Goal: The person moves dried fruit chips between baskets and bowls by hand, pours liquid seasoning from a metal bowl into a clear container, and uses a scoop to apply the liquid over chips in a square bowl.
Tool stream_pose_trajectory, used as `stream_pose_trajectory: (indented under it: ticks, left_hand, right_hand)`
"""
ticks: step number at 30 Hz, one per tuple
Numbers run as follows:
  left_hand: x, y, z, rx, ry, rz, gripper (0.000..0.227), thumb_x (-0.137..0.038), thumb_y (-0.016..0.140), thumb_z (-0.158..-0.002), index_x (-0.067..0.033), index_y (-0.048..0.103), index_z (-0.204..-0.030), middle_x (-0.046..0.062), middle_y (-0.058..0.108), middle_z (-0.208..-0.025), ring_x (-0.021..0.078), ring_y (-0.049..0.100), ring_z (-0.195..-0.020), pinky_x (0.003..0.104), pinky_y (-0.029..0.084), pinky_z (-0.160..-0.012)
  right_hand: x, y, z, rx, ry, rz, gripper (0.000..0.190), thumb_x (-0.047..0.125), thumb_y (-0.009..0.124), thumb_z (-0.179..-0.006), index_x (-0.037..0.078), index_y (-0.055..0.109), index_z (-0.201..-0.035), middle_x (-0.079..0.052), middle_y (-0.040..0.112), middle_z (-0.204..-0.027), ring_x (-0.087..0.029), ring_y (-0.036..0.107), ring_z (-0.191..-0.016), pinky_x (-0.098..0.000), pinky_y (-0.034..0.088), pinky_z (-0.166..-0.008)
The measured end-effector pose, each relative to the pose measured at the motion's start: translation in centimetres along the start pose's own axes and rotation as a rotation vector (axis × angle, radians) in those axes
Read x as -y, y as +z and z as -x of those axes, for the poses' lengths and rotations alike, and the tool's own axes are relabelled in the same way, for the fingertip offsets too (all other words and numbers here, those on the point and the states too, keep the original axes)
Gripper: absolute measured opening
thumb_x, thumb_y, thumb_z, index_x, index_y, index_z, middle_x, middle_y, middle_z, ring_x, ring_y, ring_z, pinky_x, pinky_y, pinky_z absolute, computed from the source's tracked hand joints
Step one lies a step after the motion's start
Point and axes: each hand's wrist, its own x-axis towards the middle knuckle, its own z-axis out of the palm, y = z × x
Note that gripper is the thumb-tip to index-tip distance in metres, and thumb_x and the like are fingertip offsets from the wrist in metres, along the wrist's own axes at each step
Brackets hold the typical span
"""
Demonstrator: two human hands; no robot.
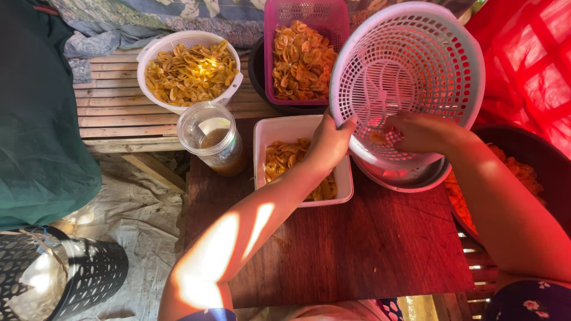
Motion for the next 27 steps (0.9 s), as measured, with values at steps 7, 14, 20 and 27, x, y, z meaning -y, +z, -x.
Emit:
stream_pose_trajectory:
  ticks: [7,14,20,27]
  left_hand:
    - [1.6,1.2,-0.8,-0.039,0.155,-0.131,0.045,-0.023,0.064,-0.095,-0.0031,0.054,-0.134,0.014,0.072,-0.115,0.0263,0.07,-0.105,0.039,0.053,-0.092]
    - [2.3,1.7,-1.3,-0.014,0.127,-0.141,0.046,-0.024,0.063,-0.095,-0.0041,0.054,-0.136,0.016,0.072,-0.119,0.0296,0.07,-0.109,0.04,0.053,-0.093]
    - [1.9,1.8,-3.5,0.015,0.011,-0.406,0.053,-0.028,0.063,-0.094,-0.0045,0.05,-0.139,0.021,0.07,-0.124,0.038,0.067,-0.114,0.046,0.051,-0.095]
    - [5.2,2.7,-7.9,0.13,-0.044,-0.723,0.07,-0.029,0.063,-0.095,0.0082,0.032,-0.146,0.036,0.063,-0.125,0.0464,0.065,-0.117,0.048,0.053,-0.099]
  right_hand:
    - [2.2,0.4,0.4,-0.002,0.046,0.021,0.03,0.026,0.066,-0.088,0.014,0.072,-0.115,-0.012,0.074,-0.107,-0.033,0.071,-0.098,-0.0458,0.054,-0.086]
    - [-0.4,1.7,-1.2,0.166,0.032,-0.107,0.035,0.014,0.065,-0.083,0.016,0.071,-0.118,-0.007,0.077,-0.107,-0.023,0.074,-0.097,-0.0388,0.056,-0.086]
    - [-2.7,4.7,-1.7,0.094,0.063,-0.166,0.033,0.014,0.062,-0.089,0.015,0.071,-0.121,-0.007,0.078,-0.108,-0.022,0.075,-0.096,-0.0367,0.056,-0.087]
    - [-6.8,0.9,0.2,-0.095,-0.052,-0.145,0.028,0.012,0.069,-0.082,0.011,0.077,-0.109,-0.007,0.079,-0.098,-0.021,0.073,-0.088,-0.0364,0.055,-0.08]
